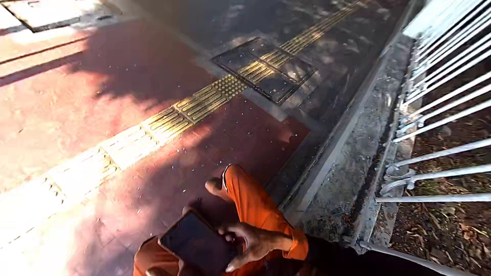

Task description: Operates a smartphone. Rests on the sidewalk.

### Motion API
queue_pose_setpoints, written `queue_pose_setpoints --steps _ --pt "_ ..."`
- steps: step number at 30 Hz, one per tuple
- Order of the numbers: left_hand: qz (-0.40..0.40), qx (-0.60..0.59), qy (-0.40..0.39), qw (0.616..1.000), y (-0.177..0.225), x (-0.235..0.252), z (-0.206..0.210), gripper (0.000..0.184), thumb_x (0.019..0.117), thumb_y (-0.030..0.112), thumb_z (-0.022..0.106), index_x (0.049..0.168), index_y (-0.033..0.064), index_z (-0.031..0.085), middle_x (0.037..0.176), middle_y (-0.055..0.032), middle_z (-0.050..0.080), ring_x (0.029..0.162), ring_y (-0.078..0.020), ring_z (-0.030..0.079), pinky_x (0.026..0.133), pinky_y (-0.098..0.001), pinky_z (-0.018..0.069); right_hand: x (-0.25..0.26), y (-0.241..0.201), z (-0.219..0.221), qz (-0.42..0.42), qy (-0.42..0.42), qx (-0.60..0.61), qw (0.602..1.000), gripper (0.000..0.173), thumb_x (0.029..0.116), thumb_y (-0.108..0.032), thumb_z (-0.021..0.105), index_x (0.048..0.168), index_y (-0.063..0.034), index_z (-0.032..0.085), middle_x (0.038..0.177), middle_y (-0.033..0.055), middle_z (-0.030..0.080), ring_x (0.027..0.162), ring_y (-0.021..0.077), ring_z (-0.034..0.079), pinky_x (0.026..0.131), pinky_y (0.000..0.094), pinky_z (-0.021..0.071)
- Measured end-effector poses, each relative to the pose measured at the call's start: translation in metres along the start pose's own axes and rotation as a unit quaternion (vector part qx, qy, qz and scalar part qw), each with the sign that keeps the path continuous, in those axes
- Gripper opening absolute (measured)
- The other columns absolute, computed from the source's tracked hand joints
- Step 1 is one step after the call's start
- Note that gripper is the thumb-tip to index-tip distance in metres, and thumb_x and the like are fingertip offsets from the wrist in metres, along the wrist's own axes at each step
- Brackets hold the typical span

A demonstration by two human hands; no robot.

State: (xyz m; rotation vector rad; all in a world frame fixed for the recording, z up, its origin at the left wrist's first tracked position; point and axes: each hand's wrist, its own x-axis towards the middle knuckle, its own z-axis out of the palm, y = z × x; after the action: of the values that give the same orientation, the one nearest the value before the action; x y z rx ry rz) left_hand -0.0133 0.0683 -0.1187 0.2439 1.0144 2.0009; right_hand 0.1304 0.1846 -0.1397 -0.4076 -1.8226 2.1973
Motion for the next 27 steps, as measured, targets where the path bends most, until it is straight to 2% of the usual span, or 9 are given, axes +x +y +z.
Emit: queue_pose_setpoints --steps 2,4,6,10,13,16,19,22,27 --pt "-0.015 0.002 0.031 0.999 0.003 0.0 0.015 0.073 0.0834 0.086 0.042 0.118 0.0276 0.071 0.107 0.0039 0.076 0.1 -0.0113 0.073 0.084 -0.0357 0.0619 -0.001 -0.003 0.0 0.0 -0.009 0.015 1.0 0.072 0.0764 -0.004 0.082 0.136 0.0142 0.047 0.117 0.0169 0.063 0.106 0.0124 0.063 0.095 0.0282 0.0542" --pt "-0.043 -0.026 0.029 0.998 0.003 0.0 0.009 0.083 0.0788 0.088 0.047 0.123 0.0211 0.067 0.108 -0.0022 0.075 0.099 -0.0173 0.073 0.084 -0.0413 0.0617 -0.001 -0.001 0.002 0.0 -0.008 0.015 1.0 0.071 0.0773 -0.007 0.082 0.136 0.0123 0.047 0.119 0.0098 0.063 0.109 0.0073 0.063 0.096 0.026 0.0551" --pt "-0.075 -0.036 0.06 0.995 0.003 -0.006 0.005 0.089 0.0779 0.092 0.042 0.125 0.0185 0.064 0.104 -0.0037 0.076 0.096 -0.0184 0.074 0.081 -0.0416 0.0623 -0.005 0.005 0.004 0.01 -0.009 0.021 1.0 0.074 0.0782 -0.009 0.083 0.138 0.0122 0.045 0.125 0.0087 0.063 0.113 0.0082 0.064 0.098 0.0276 0.0564" --pt "-0.09 -0.046 0.095 0.99 0.001 -0.016 0.002 0.086 0.0828 0.09 0.035 0.12 0.0194 0.065 0.1 -0.0038 0.077 0.093 -0.0179 0.074 0.08 -0.0408 0.0628 -0.01 0.005 0.007 0.039 -0.013 0.039 0.998 0.077 0.077 -0.008 0.084 0.14 0.0106 0.043 0.126 0.0048 0.063 0.114 0.0081 0.065 0.099 0.0275 0.0574" --pt "-0.088 -0.056 0.082 0.991 -0.001 -0.019 -0.001 0.086 0.078 0.091 0.044 0.118 0.0193 0.069 0.101 -0.0049 0.077 0.094 -0.019 0.074 0.081 -0.0418 0.0623 -0.011 0.005 0.006 0.033 -0.019 0.035 0.999 0.074 0.079 -0.011 0.084 0.139 0.0092 0.045 0.123 0.004 0.064 0.112 0.0084 0.066 0.097 0.0277 0.0586" --pt "-0.08 -0.046 0.075 0.993 -0.002 -0.019 0.0 0.086 0.081 0.091 0.039 0.12 0.0187 0.067 0.102 -0.0039 0.076 0.095 -0.0178 0.074 0.081 -0.0404 0.0622 -0.011 0.003 0.006 0.05 -0.008 0.011 0.999 0.065 0.0814 -0.011 0.081 0.135 0.0087 0.049 0.117 0.0029 0.065 0.106 0.0056 0.066 0.092 0.0238 0.0584" --pt "-0.078 -0.054 0.071 0.993 -0.004 -0.019 0.0 0.085 0.0852 0.089 0.034 0.12 0.0177 0.066 0.102 -0.0052 0.076 0.095 -0.0189 0.074 0.082 -0.0415 0.0621 -0.012 0.005 0.005 0.049 -0.008 0.018 0.999 0.069 0.0808 -0.012 0.082 0.136 0.0093 0.047 0.119 0.0038 0.065 0.108 0.0073 0.066 0.094 0.0251 0.0586" --pt "-0.082 -0.065 0.057 0.993 -0.007 -0.02 -0.005 0.089 0.0806 0.091 0.038 0.12 0.0165 0.067 0.102 -0.0072 0.076 0.095 -0.0204 0.074 0.081 -0.0428 0.0622 -0.013 0.007 0.004 0.042 -0.014 0.03 0.999 0.072 0.08 -0.013 0.084 0.137 0.0091 0.046 0.121 0.0033 0.065 0.111 0.008 0.066 0.096 0.0261 0.058" --pt "-0.09 -0.051 0.092 0.99 -0.006 -0.023 -0.003 0.09 0.0878 0.088 0.021 0.117 0.0156 0.066 0.099 -0.0064 0.077 0.092 -0.0197 0.075 0.079 -0.0417 0.0625 -0.012 0.008 0.007 0.045 -0.018 0.031 0.998 0.07 0.08 -0.015 0.084 0.136 0.0079 0.048 0.12 0.0041 0.065 0.109 0.009 0.067 0.095 0.0268 0.0587"
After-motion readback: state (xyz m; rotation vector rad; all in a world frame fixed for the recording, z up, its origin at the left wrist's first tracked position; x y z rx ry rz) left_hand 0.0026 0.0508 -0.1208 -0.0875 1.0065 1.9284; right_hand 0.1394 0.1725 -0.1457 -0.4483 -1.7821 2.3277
